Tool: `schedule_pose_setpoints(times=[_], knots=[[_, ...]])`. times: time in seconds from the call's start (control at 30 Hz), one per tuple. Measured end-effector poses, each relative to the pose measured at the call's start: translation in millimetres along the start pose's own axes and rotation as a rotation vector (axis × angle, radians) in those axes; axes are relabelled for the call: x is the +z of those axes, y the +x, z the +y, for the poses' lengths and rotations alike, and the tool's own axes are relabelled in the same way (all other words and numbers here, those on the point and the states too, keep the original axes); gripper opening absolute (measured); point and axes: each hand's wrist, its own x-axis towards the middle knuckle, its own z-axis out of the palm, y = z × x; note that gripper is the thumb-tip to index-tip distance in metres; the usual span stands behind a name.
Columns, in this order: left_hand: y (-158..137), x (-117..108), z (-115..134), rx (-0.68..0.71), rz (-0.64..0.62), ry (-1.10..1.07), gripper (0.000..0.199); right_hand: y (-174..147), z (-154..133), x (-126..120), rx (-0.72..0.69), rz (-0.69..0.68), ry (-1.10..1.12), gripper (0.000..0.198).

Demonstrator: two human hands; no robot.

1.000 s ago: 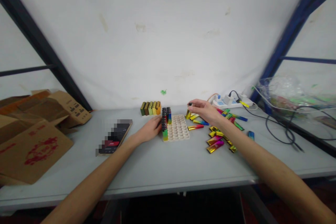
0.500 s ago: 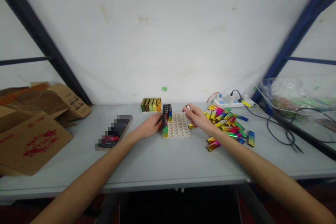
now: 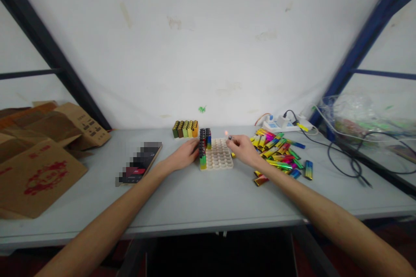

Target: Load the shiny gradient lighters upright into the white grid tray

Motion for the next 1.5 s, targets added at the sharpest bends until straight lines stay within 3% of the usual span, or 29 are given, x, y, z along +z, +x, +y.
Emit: schedule_pose_setpoints(times=[0.23, 0.4, 0.5, 0.6, 1.0, 1.2, 1.37, 1.5], knots=[[-0.4, 0.8, -2.1, 0.017, -0.003, 0.025, 0.041, 0.0, -0.2, -0.4, -0.027, -0.007, 0.018, 0.036], [-0.2, -0.2, -0.3, 0.021, -0.005, 0.030, 0.040, -0.6, 1.0, 1.8, -0.116, -0.091, 0.053, 0.037], [0.7, -0.9, 1.8, 0.008, -0.011, 0.035, 0.039, 0.1, -0.4, 2.1, -0.228, -0.016, -0.012, 0.038], [1.1, -0.9, 2.6, 0.003, -0.009, 0.038, 0.040, 2.6, -4.4, 0.0, -0.245, 0.026, -0.091, 0.035], [1.1, 1.2, 2.7, 0.024, 0.000, 0.013, 0.042, 34.9, 9.6, 20.9, -0.327, -0.193, -0.328, 0.027], [0.9, 2.3, 0.7, 0.009, 0.006, 0.018, 0.042, 46.2, 0.0, 19.9, -0.369, -0.325, -0.406, 0.028], [-0.3, 4.0, -2.0, 0.022, 0.017, 0.035, 0.040, 51.8, -4.7, 26.0, -0.332, -0.373, -0.625, 0.044], [0.6, 1.0, 1.9, 0.033, -0.005, 0.042, 0.038, 44.5, -1.0, 27.3, -0.365, -0.361, -0.566, 0.038]])
